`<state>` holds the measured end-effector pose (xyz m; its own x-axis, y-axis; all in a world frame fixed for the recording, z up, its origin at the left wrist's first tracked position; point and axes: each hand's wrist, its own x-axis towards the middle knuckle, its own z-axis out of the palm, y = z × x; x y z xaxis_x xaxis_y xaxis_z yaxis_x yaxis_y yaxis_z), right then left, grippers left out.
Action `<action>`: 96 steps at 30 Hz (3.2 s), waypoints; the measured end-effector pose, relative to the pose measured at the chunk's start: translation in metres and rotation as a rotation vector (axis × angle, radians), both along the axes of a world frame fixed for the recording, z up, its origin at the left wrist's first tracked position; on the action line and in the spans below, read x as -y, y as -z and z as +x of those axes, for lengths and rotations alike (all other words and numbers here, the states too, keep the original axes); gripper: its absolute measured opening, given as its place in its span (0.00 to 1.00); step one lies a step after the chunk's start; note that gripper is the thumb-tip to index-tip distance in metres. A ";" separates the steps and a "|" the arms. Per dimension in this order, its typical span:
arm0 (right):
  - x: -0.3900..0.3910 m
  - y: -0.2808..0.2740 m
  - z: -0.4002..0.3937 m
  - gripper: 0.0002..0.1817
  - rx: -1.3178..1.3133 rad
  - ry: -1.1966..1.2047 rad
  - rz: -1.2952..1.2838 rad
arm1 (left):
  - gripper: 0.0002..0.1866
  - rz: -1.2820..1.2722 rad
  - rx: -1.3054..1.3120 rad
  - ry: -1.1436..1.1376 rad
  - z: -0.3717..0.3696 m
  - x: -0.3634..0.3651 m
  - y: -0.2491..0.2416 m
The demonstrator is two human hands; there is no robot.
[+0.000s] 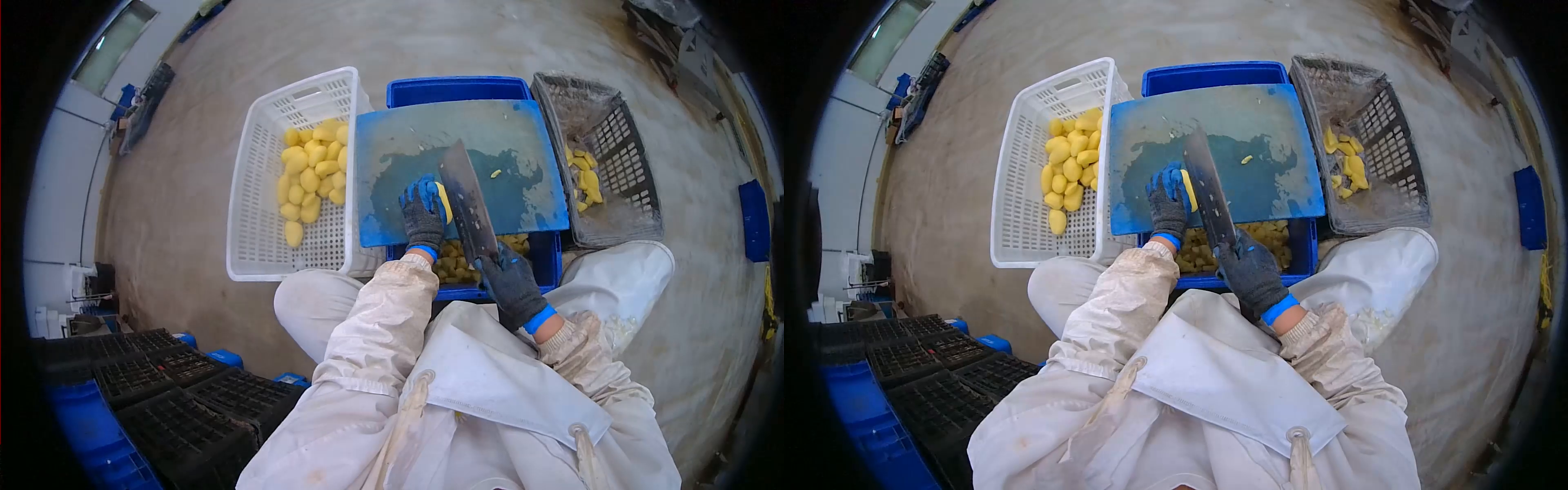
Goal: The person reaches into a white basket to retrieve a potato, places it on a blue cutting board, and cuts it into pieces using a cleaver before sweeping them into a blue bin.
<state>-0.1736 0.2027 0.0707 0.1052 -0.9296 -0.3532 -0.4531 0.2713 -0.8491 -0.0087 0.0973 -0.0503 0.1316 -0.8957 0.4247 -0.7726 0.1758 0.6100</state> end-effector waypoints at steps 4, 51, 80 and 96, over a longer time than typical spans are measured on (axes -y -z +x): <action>-0.002 0.017 0.000 0.14 0.010 -0.044 -0.009 | 0.16 -0.018 0.042 -0.011 -0.001 0.000 0.001; 0.022 0.026 0.038 0.18 -0.255 -0.284 -0.132 | 0.18 0.219 0.345 -0.297 0.011 -0.015 -0.005; 0.041 0.057 0.058 0.16 -0.615 -0.305 -0.099 | 0.23 0.337 -0.129 -0.029 0.050 -0.036 -0.002; 0.013 0.024 0.057 0.16 -0.486 -0.340 -0.143 | 0.20 0.344 -0.223 -0.046 0.054 -0.044 -0.007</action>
<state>-0.1167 0.1900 0.0469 0.2622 -0.9141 -0.3094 -0.8390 -0.0576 -0.5410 0.0449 0.1412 -0.0437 0.2299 -0.9715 0.0576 -0.6169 -0.0997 0.7807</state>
